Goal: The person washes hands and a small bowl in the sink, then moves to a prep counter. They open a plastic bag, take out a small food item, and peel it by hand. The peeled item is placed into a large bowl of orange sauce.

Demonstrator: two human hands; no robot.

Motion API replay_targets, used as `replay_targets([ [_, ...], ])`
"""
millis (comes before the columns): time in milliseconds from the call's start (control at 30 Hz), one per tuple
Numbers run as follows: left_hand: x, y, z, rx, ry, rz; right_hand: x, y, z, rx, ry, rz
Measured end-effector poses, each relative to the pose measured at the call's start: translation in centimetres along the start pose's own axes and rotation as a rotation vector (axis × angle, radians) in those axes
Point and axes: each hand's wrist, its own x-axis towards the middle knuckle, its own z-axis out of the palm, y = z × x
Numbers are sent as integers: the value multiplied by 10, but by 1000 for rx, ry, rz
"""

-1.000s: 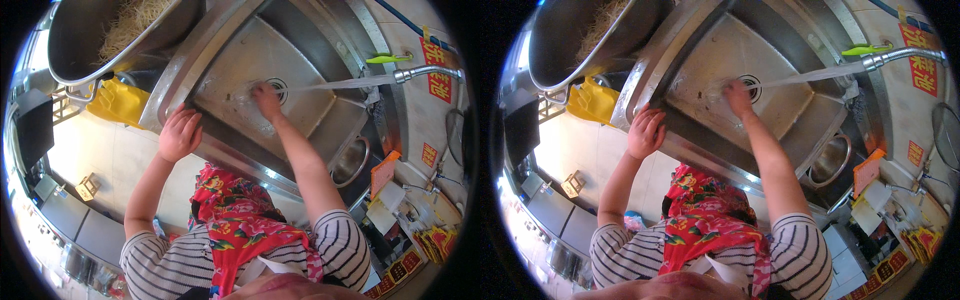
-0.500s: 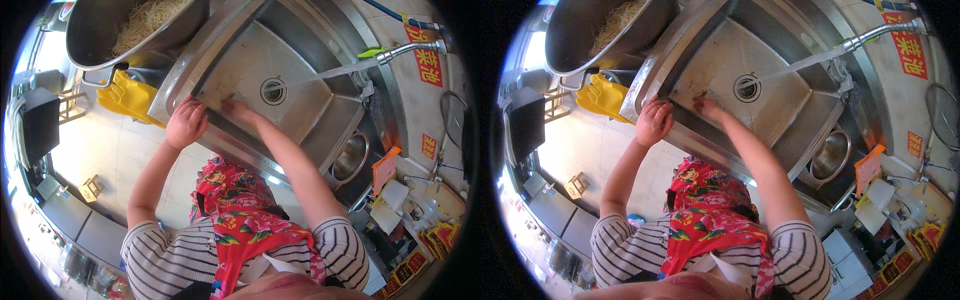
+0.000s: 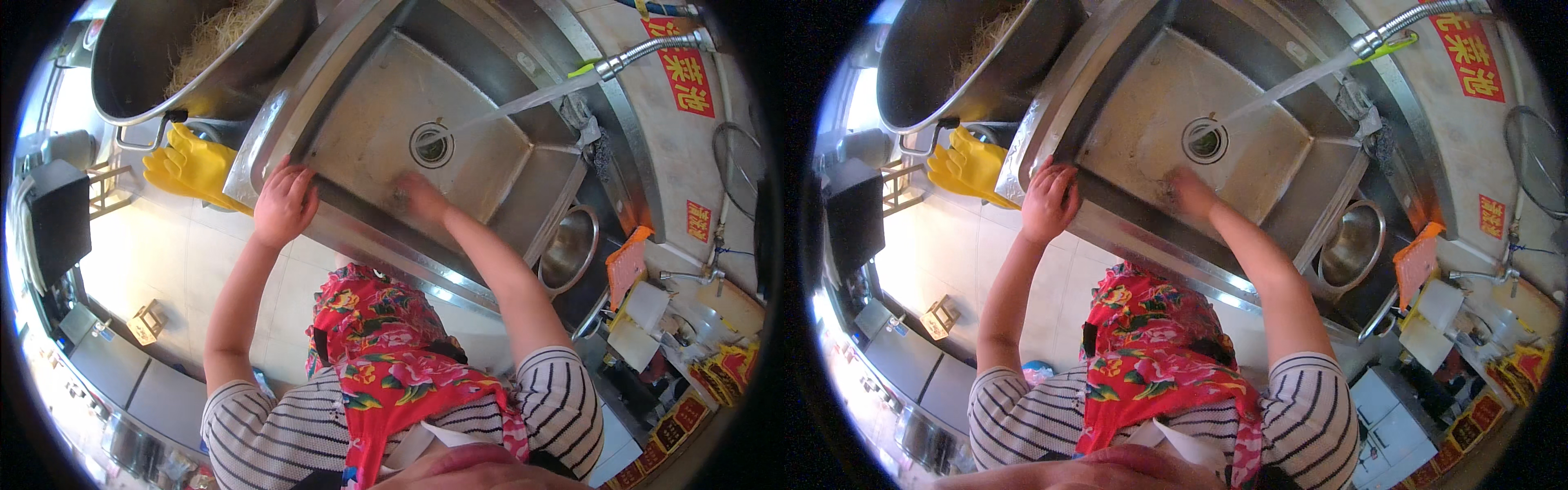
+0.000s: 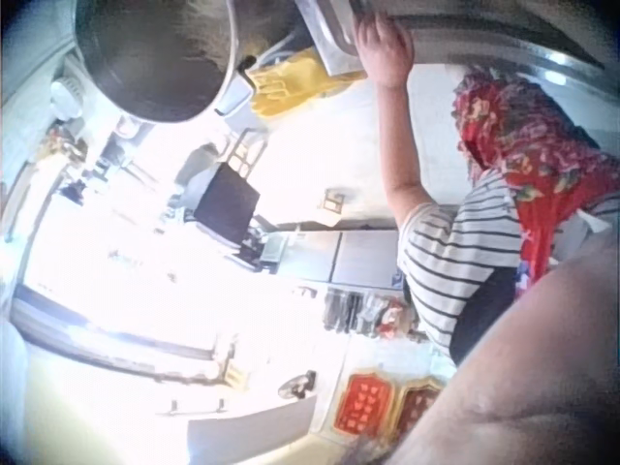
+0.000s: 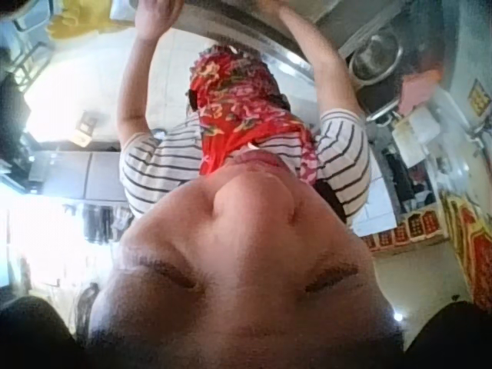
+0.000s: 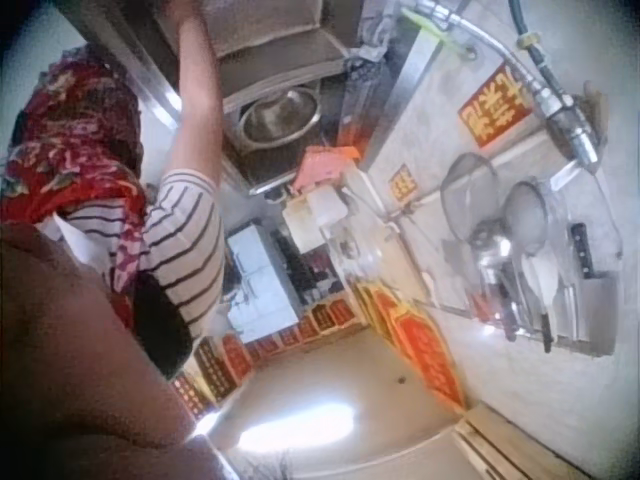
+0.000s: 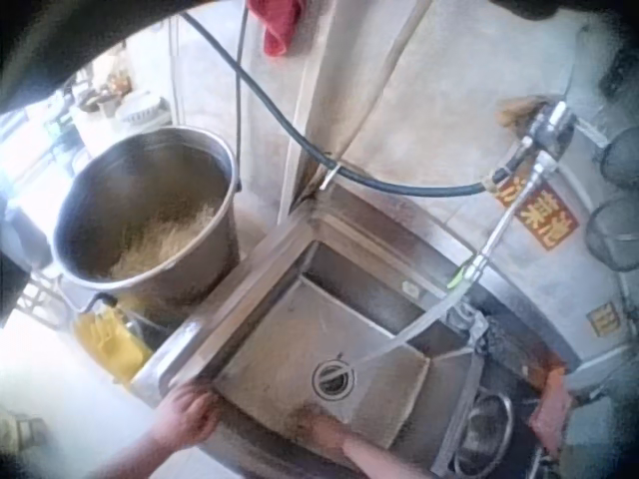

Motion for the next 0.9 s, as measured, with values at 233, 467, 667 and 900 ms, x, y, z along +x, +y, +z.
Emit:
replay_targets([
  [233,-2,3,-12,36,22,-9,67,115,-63,-205,476,251],
  [467,5,0,-8,12,7,-7,28,20,-20,-217,-75,380],
  [667,4,-6,-5,24,22,18,-2,4,8,-70,-353,120],
  [900,5,-22,11,38,45,38,48,29,-103,1319,91,653],
])
